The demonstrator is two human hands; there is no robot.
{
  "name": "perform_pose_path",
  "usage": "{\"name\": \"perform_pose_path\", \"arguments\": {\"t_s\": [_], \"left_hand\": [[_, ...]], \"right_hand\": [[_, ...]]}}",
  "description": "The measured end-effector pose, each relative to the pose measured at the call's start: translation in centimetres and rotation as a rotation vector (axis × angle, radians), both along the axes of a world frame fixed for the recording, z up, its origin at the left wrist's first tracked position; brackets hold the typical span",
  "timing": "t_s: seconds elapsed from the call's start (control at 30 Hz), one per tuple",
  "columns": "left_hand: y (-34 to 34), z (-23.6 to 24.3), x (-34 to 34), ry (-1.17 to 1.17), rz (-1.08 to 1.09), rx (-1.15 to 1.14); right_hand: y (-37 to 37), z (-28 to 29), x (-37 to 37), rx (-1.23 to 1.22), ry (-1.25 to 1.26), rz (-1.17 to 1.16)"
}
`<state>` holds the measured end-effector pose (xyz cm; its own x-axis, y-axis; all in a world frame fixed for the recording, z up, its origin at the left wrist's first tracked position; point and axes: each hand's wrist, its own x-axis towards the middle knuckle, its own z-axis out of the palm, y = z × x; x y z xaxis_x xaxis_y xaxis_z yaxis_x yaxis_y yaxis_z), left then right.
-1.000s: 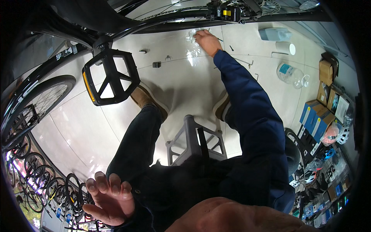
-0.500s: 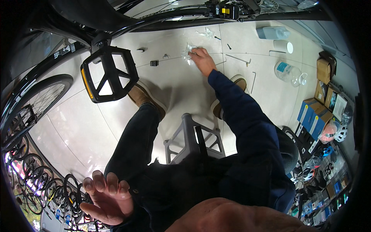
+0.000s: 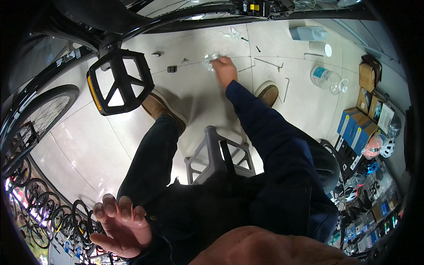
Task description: The person adjusts the rear derailleur of a bicycle mounted on a stand using a yellow-handled tool and a hex key. They then wipe the derailleur and surrounding area with a white cloth and a liquid from a bottle.
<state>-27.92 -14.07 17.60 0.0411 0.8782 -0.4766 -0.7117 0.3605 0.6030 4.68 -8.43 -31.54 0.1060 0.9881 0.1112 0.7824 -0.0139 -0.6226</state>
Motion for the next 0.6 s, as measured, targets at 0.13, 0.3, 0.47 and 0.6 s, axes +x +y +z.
{"name": "perform_pose_path", "arguments": {"t_s": [0.13,0.3,0.47,0.6], "left_hand": [[0.0,0.0,0.3,-0.030,-0.012,-0.003],[0.2,0.2,0.4,-0.009,-0.029,-0.013],[0.2,0.1,0.4,-0.013,-0.035,-0.008],[0.1,0.1,0.2,-0.018,-0.032,0.004]], "right_hand": [[0.1,0.0,-3.4,-0.015,0.039,-0.018],[1.5,-0.4,-3.1,0.020,0.087,0.175],[1.5,-0.6,1.5,-0.148,0.162,-0.048],[0.4,0.1,4.3,-0.004,-0.015,-0.097]]}}
